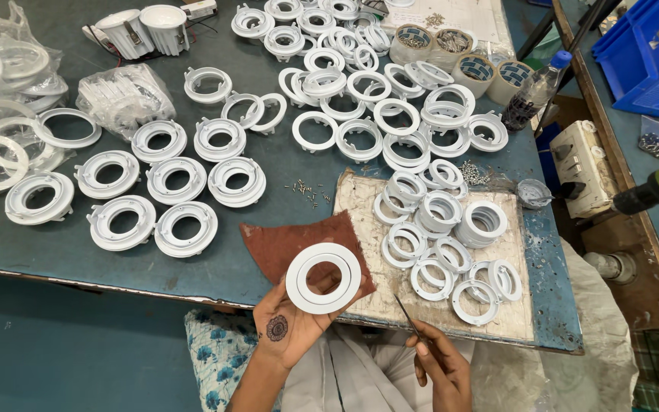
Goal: The person picks up white plastic rings from a table and uses a screwdriver to press small metal pins into holes on the rings. The person handles the rings one at a time, rotating them to insert pins, and places the finished pieces on a pile.
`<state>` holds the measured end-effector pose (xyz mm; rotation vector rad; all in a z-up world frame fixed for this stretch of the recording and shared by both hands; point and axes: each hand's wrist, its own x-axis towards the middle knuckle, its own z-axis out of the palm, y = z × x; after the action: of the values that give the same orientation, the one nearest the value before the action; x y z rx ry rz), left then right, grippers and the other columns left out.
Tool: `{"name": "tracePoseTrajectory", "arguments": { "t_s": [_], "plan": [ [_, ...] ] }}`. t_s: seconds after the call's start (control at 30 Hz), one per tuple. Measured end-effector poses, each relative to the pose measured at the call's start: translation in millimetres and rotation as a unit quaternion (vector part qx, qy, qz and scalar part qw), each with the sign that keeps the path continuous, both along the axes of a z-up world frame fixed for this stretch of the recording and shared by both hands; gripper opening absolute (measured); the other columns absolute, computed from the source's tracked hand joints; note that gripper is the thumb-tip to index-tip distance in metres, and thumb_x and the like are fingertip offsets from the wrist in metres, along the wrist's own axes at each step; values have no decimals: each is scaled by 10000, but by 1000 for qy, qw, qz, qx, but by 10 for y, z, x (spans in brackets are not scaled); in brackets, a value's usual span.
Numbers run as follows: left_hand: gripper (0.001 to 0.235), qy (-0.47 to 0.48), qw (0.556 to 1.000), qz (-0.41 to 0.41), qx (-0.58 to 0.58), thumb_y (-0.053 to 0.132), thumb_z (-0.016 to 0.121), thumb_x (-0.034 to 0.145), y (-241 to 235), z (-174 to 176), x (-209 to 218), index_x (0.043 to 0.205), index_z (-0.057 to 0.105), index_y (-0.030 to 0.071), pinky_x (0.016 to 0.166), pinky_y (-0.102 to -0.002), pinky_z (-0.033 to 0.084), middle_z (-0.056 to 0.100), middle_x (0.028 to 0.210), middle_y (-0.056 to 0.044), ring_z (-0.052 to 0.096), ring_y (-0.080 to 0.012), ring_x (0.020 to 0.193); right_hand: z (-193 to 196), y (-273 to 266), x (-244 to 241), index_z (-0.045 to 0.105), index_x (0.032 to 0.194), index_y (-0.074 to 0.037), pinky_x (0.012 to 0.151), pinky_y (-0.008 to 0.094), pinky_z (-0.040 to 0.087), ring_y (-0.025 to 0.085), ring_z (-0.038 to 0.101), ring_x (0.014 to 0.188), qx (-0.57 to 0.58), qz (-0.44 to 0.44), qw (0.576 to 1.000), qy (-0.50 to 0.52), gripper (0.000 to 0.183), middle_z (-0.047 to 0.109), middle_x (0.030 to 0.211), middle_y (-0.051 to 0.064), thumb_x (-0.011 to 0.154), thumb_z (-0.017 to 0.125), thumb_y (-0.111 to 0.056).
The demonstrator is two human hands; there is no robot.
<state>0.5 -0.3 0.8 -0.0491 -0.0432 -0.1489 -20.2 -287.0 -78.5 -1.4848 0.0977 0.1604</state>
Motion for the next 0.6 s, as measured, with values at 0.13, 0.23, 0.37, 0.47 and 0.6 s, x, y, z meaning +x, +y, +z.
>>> {"name": "tracePoseTrajectory", "arguments": {
  "t_s": [0.13,0.23,0.37,0.47,0.6],
  "plan": [
    [713,-67,996,-7,62,299,543,1027,44,2,19,1585,298,-69,1228,-538,332,427,1521,-291,428,-415,1439,60,49,31,619,1349,53,483,263,408,115,529,593,4,3,1000,3,432,691,995,116,939,591,-81],
    [714,-17,996,0,91,332,545,1022,65,-47,42,1551,304,-82,1203,-521,370,471,1473,-291,462,-413,1415,90,68,32,616,1355,49,479,258,398,109,520,591,1,6,1000,-2,438,693,995,113,938,589,-83],
    [647,19,997,18,68,348,529,1023,63,-141,67,1444,390,-123,1163,-543,417,518,1430,-300,499,-457,1356,123,78,37,624,1355,44,478,261,397,111,513,587,-14,-3,1000,16,445,695,980,116,932,602,-91],
    [566,66,997,18,27,348,522,1044,52,-183,87,1380,456,-103,1150,-517,438,530,1425,-294,514,-444,1355,136,76,36,626,1353,43,482,257,396,108,507,587,-15,-3,1000,19,446,696,980,114,931,607,-99],
    [559,78,996,16,26,362,513,1054,42,-141,92,1368,485,-100,1138,-510,460,516,1431,-287,521,-440,1350,146,77,37,629,1350,40,482,255,392,106,504,585,-20,-5,999,25,445,699,982,111,931,609,-108]
  ]
}}
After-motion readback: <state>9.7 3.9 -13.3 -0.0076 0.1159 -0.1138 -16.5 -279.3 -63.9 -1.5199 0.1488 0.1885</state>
